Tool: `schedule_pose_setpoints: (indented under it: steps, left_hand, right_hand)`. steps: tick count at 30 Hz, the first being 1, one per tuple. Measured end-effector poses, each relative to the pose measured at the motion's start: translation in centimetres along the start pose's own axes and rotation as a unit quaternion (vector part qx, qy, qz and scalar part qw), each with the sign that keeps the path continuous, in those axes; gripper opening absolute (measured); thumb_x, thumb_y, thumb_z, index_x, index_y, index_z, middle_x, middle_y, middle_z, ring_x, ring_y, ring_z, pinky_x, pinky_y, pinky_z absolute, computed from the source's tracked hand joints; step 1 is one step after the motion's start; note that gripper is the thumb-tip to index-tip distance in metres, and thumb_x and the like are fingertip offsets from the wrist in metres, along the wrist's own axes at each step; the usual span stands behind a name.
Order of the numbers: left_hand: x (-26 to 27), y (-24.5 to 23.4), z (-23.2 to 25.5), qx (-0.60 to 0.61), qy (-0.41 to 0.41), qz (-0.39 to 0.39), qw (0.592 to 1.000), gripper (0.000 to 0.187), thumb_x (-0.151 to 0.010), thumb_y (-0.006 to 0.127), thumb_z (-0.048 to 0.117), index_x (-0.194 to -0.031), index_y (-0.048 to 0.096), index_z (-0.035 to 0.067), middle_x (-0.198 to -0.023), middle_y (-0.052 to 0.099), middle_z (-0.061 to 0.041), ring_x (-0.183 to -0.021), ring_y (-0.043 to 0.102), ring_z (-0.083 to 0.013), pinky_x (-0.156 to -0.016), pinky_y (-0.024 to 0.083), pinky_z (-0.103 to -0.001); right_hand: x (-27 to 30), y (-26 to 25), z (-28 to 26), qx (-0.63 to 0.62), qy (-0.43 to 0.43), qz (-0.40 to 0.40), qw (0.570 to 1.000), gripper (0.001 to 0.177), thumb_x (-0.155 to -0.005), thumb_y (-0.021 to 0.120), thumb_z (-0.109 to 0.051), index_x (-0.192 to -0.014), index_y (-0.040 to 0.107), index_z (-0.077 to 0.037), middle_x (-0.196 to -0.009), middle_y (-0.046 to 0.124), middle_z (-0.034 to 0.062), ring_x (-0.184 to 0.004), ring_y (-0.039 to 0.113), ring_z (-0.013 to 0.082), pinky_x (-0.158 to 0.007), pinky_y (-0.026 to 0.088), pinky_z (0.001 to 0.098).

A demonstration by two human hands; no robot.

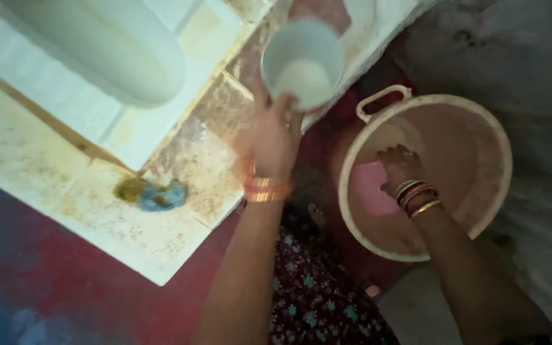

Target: The person scrubs a squat toilet with a blue sponge, then pours water from a white container and rinses the surface using a pink scoop. The person continues scrubbing and rinsing the toilet bowl and surrounding tiles.

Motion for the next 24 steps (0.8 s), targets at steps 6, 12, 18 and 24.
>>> schedule_pose_setpoints:
  steps: [6, 12, 18, 24]
  left_hand:
    - [-6.6, 6.5, -0.8, 0.03, 0.026, 0.004, 0.999, 0.031, -0.077, 0.086, 0.009, -0.101, 0.067, 0.002, -0.161, 0.027, -0.031, -0.101, 0.068, -0.0373, -0.088, 0.062, -0.043]
    - [-8.3, 8.8, -0.2, -0.061, 0.071, 0.005, 0.996, 0.026, -0.092, 0.07, 0.0, -0.116, 0.068, 0.01, -0.148, 0.045, -0.023, -0.115, 0.066, -0.0419, -0.089, 0.06, -0.047]
    - [-3.5, 6.4, 0.0, -0.113, 0.059, 0.099, 0.987, 0.088, -0.075, 0.057, -0.01, -0.157, 0.037, 0.016, -0.161, 0.027, -0.036, -0.143, 0.042, -0.0531, -0.116, 0.048, -0.051]
    - [9.6, 4.7, 3.5, 0.003, -0.093, -0.062, 0.994, 0.062, -0.09, 0.078, 0.029, -0.135, 0.052, -0.004, -0.123, 0.066, -0.032, -0.114, 0.064, -0.0473, -0.099, 0.052, -0.053]
  right_hand:
    - [-2.6, 4.4, 0.1, 0.11, -0.048, -0.14, 0.983, 0.064, -0.076, 0.087, -0.041, -0.133, 0.065, -0.022, -0.134, 0.064, 0.0068, -0.133, 0.054, 0.0244, -0.123, 0.028, 0.0489]
    - [-0.9, 12.9, 1.6, 0.036, -0.022, -0.153, 0.987, 0.04, -0.094, 0.071, -0.039, -0.125, 0.07, -0.014, -0.126, 0.072, 0.012, -0.119, 0.066, 0.0264, -0.105, 0.049, 0.0421]
    - [7.5, 14.8, 1.9, 0.119, -0.189, 0.107, 0.969, 0.039, -0.077, 0.066, -0.013, -0.115, 0.072, -0.021, -0.122, 0.068, 0.0034, -0.116, 0.064, 0.0238, -0.101, 0.053, 0.04]
    - [14.5, 6.7, 1.6, -0.074, -0.187, 0.201, 0.959, 0.033, -0.075, 0.067, -0.012, -0.108, 0.073, -0.015, -0.105, 0.071, 0.0045, -0.097, 0.067, 0.0249, -0.085, 0.056, 0.0404]
Point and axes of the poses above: each hand's wrist, its own x-axis away from the middle knuckle, its own y-axis out of the palm, z = x × y, the point moved 6 cm from there along -x, towards the middle knuckle
